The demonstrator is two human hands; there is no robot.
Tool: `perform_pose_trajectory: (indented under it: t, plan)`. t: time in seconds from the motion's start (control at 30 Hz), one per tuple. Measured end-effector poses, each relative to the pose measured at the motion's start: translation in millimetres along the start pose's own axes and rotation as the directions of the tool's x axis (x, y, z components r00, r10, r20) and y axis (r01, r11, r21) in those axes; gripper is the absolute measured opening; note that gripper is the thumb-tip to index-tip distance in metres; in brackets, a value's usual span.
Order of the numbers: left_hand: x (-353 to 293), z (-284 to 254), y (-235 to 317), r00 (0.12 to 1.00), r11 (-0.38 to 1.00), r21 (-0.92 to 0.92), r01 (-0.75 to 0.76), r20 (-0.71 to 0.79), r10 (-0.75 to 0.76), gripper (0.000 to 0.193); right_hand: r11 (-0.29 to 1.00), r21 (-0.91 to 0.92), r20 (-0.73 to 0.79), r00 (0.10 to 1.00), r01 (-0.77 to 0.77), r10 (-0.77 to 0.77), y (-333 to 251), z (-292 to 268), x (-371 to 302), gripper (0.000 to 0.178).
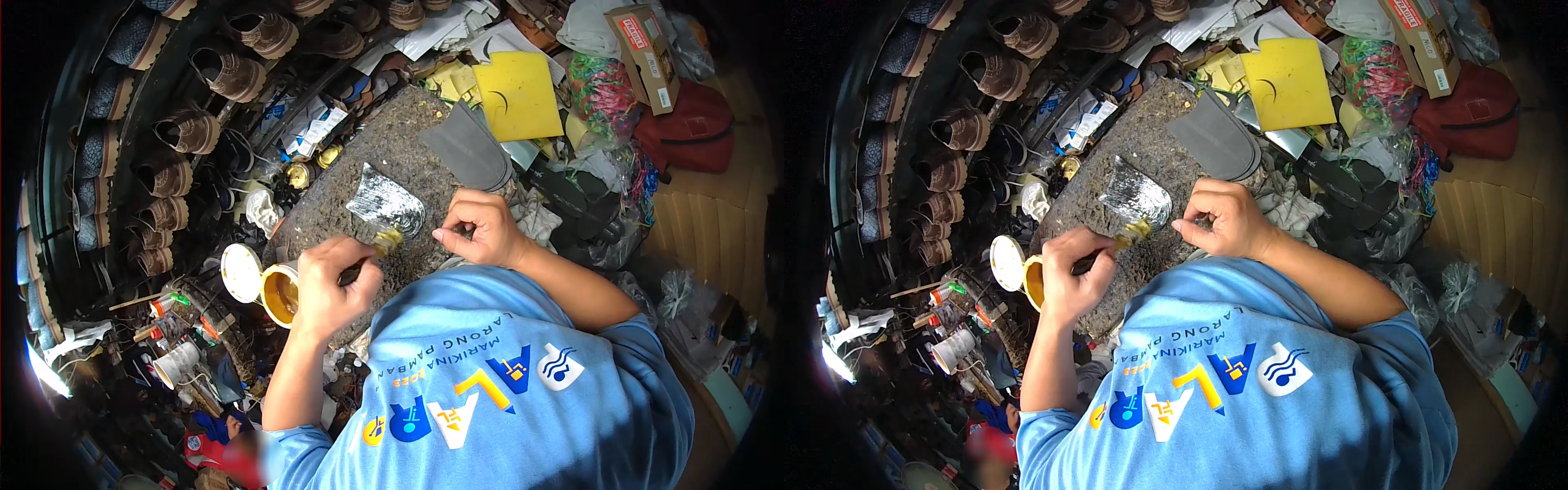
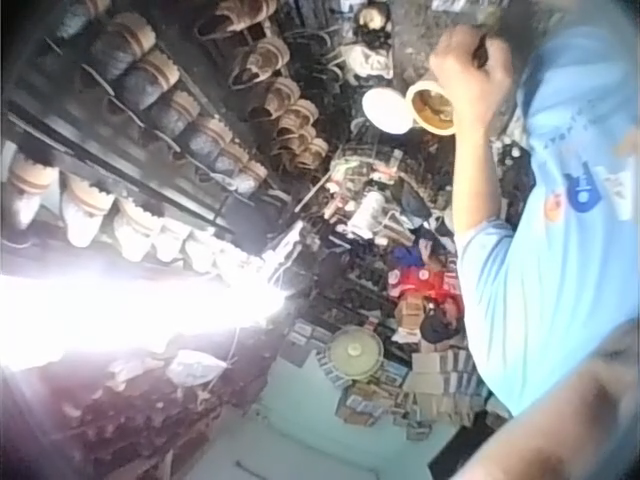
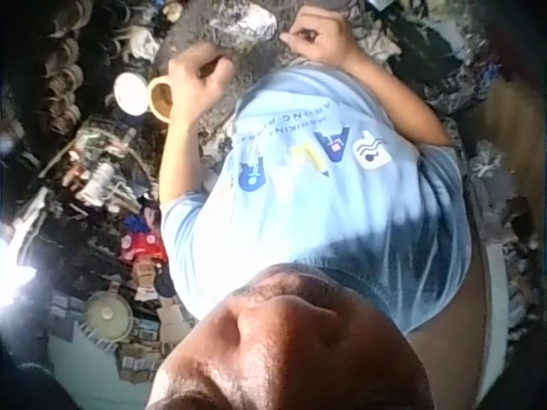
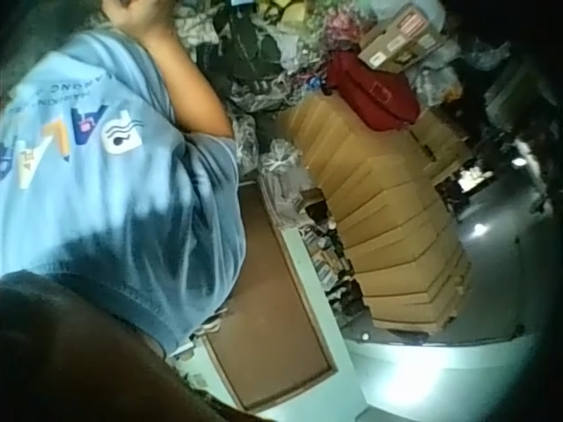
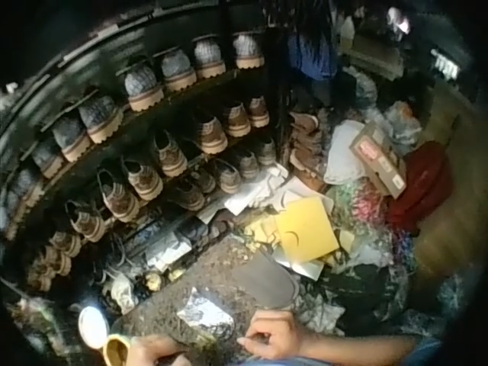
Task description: Applying glue to shoe soles and placing them on a rack in a workshop.
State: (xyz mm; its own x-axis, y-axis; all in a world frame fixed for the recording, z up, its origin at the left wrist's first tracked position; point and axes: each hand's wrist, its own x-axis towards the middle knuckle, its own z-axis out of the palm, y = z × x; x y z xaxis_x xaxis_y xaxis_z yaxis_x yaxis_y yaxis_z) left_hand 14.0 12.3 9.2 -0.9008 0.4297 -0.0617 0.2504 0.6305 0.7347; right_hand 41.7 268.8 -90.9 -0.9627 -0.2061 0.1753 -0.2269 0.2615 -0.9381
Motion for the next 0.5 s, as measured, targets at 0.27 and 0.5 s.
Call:
perform_pose_trajectory:
  t: [0.27, 0.5]
  plan:
    - [-11, 23, 0, 0.976, 0.994, -0.012, 0.109, -0.190, -0.109, 0.007, 1.000, -0.010, -0.002, 1.000, -0.009, 0.009, 1, 3, 0, 0.019]
    - [1, 12, -26, 0.930, 0.987, -0.032, 0.155, -0.332, -0.157, 0.007, 1.000, -0.005, 0.001, 1.000, -0.027, 0.027, -3, 3, 0, 0.020]
